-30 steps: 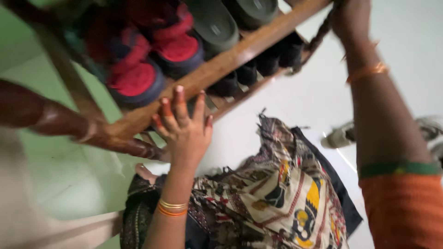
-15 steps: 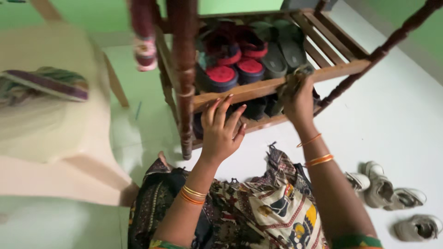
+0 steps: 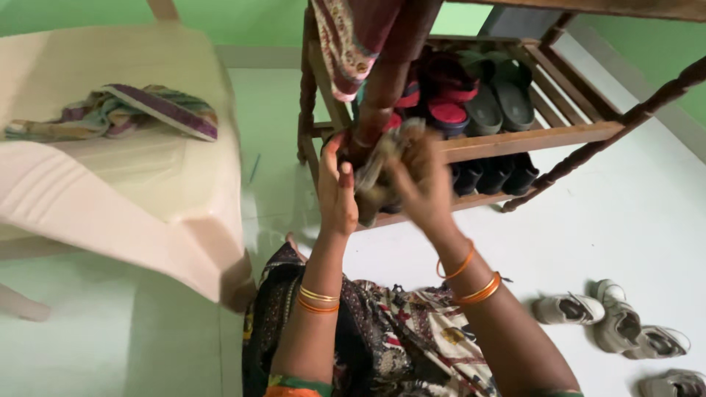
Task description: The person sits on the floor and wipes a gray slide sandal with a cloth, then places it on a wooden shoe rack. They then wipe a white sneaker with the same cloth, cleaning the upper and sole, and place it on the rack.
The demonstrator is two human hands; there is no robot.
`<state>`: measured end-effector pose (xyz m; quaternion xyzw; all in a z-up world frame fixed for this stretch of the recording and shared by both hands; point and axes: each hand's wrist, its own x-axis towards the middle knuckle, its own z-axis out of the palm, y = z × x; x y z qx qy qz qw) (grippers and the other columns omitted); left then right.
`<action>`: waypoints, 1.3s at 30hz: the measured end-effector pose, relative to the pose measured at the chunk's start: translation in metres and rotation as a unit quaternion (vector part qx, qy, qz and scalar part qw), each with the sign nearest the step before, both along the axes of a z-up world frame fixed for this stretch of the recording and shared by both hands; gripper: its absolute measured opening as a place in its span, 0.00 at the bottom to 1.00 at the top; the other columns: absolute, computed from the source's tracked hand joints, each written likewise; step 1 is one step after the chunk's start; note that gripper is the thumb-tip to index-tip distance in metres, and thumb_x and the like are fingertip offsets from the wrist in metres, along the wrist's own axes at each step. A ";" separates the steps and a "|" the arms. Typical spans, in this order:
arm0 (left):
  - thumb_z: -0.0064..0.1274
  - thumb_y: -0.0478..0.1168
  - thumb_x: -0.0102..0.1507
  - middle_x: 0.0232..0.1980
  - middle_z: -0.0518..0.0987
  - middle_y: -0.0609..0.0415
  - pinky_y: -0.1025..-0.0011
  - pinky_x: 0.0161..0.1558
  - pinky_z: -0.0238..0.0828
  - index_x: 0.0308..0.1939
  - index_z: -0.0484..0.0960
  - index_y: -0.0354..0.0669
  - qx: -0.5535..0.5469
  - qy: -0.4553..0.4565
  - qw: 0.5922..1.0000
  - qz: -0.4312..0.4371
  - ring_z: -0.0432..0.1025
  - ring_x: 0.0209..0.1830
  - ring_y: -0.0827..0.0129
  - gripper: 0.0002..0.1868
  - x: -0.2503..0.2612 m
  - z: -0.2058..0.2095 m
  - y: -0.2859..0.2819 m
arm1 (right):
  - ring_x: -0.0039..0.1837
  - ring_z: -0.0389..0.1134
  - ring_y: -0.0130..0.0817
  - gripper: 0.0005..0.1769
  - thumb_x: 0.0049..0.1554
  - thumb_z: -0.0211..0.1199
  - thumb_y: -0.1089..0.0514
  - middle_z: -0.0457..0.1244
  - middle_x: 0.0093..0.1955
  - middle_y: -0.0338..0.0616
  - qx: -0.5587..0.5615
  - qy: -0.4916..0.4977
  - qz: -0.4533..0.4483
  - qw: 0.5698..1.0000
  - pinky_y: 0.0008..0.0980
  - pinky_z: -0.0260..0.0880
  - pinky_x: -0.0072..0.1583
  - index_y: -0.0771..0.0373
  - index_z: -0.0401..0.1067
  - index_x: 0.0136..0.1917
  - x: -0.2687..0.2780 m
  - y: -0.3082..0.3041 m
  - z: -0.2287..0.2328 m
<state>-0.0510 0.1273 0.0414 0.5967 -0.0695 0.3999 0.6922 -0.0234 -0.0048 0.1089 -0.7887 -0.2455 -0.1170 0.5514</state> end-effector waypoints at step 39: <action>0.44 0.64 0.70 0.52 0.66 0.46 0.66 0.48 0.60 0.71 0.64 0.25 -0.074 0.017 0.984 -0.164 0.60 0.45 0.64 0.43 0.003 -0.002 0.010 | 0.80 0.51 0.49 0.30 0.55 0.60 0.63 0.57 0.74 0.51 -0.339 -0.508 0.005 0.792 0.56 0.48 0.78 0.64 0.70 0.72 0.007 0.058 0.063</action>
